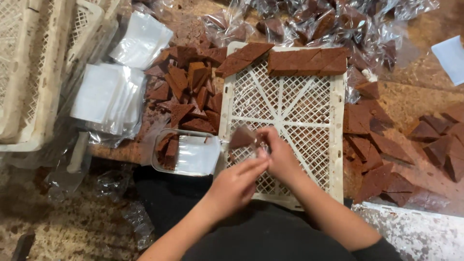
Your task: The person repeatedly picks triangular brownie pieces from a white tray and places them into clear plastic bags. They arrange the pieces and seal the bags, then set the filled bags aside. The process continues with multiple brownie pieces throughout the clip.
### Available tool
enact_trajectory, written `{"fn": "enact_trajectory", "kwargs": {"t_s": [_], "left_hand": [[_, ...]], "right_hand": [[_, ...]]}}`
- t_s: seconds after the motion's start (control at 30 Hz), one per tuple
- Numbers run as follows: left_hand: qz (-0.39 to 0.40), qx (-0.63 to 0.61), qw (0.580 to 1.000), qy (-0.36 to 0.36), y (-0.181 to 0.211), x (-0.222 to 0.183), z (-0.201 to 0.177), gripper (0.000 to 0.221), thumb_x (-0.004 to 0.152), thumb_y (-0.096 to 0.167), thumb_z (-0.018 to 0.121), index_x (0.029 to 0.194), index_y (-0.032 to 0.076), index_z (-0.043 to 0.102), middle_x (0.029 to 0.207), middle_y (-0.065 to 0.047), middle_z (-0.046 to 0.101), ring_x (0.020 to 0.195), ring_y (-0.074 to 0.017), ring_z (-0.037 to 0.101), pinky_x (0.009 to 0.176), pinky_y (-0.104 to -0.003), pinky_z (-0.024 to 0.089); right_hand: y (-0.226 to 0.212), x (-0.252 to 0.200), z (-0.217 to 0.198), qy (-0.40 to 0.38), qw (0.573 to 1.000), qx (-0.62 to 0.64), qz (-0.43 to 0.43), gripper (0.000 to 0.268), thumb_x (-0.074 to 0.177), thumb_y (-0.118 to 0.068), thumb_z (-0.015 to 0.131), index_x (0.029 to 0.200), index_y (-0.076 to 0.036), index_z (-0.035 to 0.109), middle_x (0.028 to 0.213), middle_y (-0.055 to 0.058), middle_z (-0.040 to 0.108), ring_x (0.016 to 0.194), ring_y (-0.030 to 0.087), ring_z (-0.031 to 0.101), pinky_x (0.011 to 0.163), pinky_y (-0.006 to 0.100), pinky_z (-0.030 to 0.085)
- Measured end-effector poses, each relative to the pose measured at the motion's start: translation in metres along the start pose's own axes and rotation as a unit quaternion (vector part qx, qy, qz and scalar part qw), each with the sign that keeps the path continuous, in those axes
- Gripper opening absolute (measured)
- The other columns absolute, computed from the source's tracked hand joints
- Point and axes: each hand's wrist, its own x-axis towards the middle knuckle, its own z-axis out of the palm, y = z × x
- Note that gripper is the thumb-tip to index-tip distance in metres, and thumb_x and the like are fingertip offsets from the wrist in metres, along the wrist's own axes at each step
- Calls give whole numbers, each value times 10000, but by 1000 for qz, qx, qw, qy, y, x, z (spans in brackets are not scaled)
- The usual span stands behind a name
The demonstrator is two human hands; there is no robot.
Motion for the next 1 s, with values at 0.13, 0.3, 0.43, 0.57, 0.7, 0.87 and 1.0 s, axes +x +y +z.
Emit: {"fn": "enact_trajectory", "kwargs": {"t_s": [0.13, 0.3, 0.43, 0.57, 0.7, 0.87, 1.0], "left_hand": [[-173, -46, 984, 26, -37, -24, -10, 320, 944, 37, 615, 1232, 156, 687, 1236, -87, 744, 1097, -281, 724, 930, -433, 618], [-436, -15, 899, -42, -62, -49, -38, 132, 876, 52, 537, 939, 168, 538, 802, -116, 663, 725, -274, 591, 706, -386, 452], [-402, 32, 913, 54, -77, -61, -28, 129, 949, 199, 681, 933, 144, 566, 794, -70, 673, 694, -263, 616, 659, -378, 440], [-399, 5, 914, 79, -78, -64, -26, 58, 909, 168, 665, 939, 124, 688, 880, -19, 696, 790, -174, 664, 700, -314, 507], [-384, 22, 915, 123, -97, -71, -22, 177, 848, 200, 800, 1018, 185, 755, 793, -42, 724, 745, -238, 741, 602, -323, 605], [-390, -33, 909, 142, -74, -49, -39, 202, 939, 140, 676, 1109, 92, 773, 1009, -138, 755, 845, -344, 736, 741, -421, 601], [-357, -37, 911, 202, -67, -50, -47, 163, 881, 107, 747, 1016, 145, 830, 939, -67, 790, 896, -267, 754, 789, -358, 604]], "right_hand": [[-25, 15, -47, -124, 992, 3, 25, 417, 920, 21, 515, 1209, -192, 727, 1223, 59, 779, 1122, 192, 735, 1034, 393, 617], [-8, 109, -101, 292, 903, -76, -306, 291, 1096, -56, 520, 1380, -60, 578, 973, 40, 556, 788, 132, 473, 644, 216, 432], [3, 190, -148, 215, 915, -317, -129, 429, 1064, -434, 519, 1411, -198, 607, 1456, 209, 476, 1321, 375, 365, 1013, 666, 326], [10, 197, -153, 137, 918, -372, 6, 686, 965, -639, 492, 1531, -255, 450, 1611, 264, 270, 1479, 448, 146, 1147, 743, 88], [62, 214, -136, 126, 841, -525, -37, 654, 926, -762, 523, 1354, -297, 693, 1331, 250, 627, 1316, 494, 519, 1033, 682, 353], [36, 113, -62, 25, 859, -509, -50, 645, 954, -729, 453, 1392, -286, 621, 1344, 190, 601, 1314, 424, 516, 1041, 680, 385], [106, 66, -23, 7, 896, -439, -68, 610, 965, -635, 510, 1427, -239, 544, 1128, 114, 586, 1136, 326, 572, 862, 562, 498]]}}
